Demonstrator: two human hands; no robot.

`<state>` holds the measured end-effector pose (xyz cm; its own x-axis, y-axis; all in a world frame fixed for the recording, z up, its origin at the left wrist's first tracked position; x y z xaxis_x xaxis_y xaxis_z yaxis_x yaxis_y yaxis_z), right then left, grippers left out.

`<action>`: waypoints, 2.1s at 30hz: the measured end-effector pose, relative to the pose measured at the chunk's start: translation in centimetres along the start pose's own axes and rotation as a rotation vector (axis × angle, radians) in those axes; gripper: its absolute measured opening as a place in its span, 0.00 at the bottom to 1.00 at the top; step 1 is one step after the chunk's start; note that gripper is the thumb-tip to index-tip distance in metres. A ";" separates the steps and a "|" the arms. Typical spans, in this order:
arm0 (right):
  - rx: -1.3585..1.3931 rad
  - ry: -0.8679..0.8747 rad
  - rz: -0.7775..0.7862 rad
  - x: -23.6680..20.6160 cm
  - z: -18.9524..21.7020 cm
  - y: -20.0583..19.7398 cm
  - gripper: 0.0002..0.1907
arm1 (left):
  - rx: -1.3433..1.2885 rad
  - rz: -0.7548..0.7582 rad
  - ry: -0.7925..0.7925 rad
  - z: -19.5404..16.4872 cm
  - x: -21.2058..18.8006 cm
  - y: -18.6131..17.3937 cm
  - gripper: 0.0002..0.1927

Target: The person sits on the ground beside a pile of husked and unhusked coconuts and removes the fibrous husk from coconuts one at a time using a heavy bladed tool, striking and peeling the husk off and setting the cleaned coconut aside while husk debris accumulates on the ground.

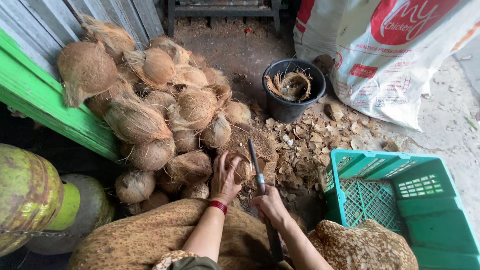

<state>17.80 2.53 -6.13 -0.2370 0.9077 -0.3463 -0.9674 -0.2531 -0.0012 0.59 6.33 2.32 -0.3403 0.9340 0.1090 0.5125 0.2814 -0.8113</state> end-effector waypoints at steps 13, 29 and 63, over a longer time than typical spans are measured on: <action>0.051 0.258 0.010 -0.6 -5.9 -0.4 0.07 | -0.092 -0.077 0.074 -0.4 -1.0 -2.2 0.60; -0.122 0.192 0.039 0.9 -4.3 0.0 0.06 | -0.271 0.251 -0.493 4.0 3.1 -0.2 0.62; -0.136 -0.005 -0.091 2.7 -2.3 -2.3 0.05 | -0.483 0.480 -0.382 4.0 3.0 1.0 0.63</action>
<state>19.60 4.81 -9.25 -0.1502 0.9305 -0.3340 -0.9641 -0.2127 -0.1591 -3.11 8.53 -0.48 -0.1968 0.8621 -0.4670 0.9291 0.0119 -0.3696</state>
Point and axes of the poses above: each hand's wrist, its own x-axis towards the middle knuckle, its own y-axis out of the palm, z = x × y, the point moved 10 cm from there along x, towards the middle knuckle, and after that the axes turned 14 degrees about -y, right-handed, at the moved point
